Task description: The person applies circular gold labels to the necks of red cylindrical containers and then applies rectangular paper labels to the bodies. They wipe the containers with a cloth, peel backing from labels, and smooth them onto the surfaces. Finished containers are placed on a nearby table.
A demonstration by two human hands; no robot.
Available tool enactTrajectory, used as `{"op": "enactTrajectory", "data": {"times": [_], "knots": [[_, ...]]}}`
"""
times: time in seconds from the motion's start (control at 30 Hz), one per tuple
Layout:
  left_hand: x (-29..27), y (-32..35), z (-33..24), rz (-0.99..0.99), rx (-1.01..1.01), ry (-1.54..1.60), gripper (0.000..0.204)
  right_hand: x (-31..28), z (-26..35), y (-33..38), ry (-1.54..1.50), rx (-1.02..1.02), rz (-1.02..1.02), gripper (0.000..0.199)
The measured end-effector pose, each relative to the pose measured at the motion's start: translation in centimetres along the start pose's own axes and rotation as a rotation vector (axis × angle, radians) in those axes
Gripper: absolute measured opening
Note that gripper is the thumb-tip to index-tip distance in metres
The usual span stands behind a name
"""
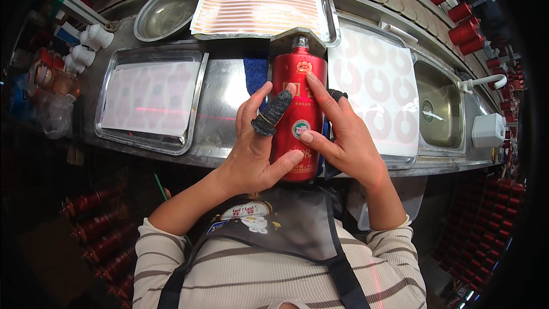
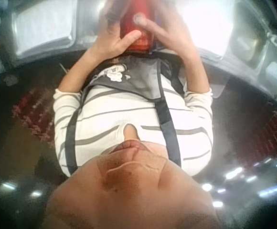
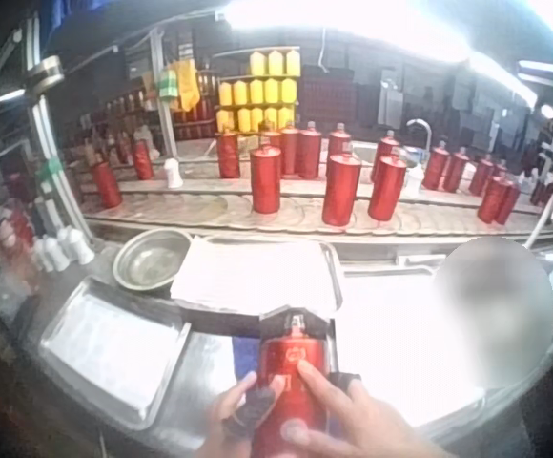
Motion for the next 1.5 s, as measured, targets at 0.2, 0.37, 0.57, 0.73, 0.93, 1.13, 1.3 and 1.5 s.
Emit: {"op": "enactTrajectory", "data": {"times": [0.2, 0.37, 0.57, 0.73, 0.93, 1.13, 1.3, 1.5], "knots": [[0.2, -0.1, 0.4, -0.035, 0.049, -0.025, 0.087, 0.3, -0.4, 0.1, -0.038, -0.038, -0.051, 0.078], [0.7, 0.3, 0.9, -0.063, 0.021, 0.031, 0.088, 0.5, -0.7, -0.2, -0.037, -0.055, -0.071, 0.077], [-0.8, 0.4, 1.0, -0.038, -0.106, 0.331, 0.082, 1.0, -1.2, 0.7, -0.394, -0.028, -0.137, 0.073], [-0.4, 2.3, 1.3, -0.059, -0.339, 0.895, 0.083, 1.8, -2.8, 3.4, -0.776, 0.167, -0.006, 0.068], [0.8, 2.7, 1.4, -0.08, -0.264, 0.756, 0.099, 2.6, -1.6, 4.5, -0.736, 0.189, -0.02, 0.081], [0.6, 2.3, 1.1, -0.08, -0.282, 0.761, 0.101, 3.1, -1.9, 4.4, -0.657, 0.124, -0.071, 0.082], [0.6, 2.4, 1.1, -0.077, -0.309, 0.783, 0.101, 2.7, -2.0, 4.3, -0.644, 0.132, -0.026, 0.082], [0.7, 2.3, 1.1, -0.067, -0.335, 0.854, 0.1, 3.2, -3.4, 3.9, -0.89, 0.113, -0.044, 0.082]]}}
Point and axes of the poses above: each hand's wrist, its own y-axis away from the middle knuckle, its own x-axis out of the palm, z = x × y, the point moved 1 cm from there along -y, towards the middle knuckle, and after that the axes turned 3 degrees about y, right-handed, at the moved point
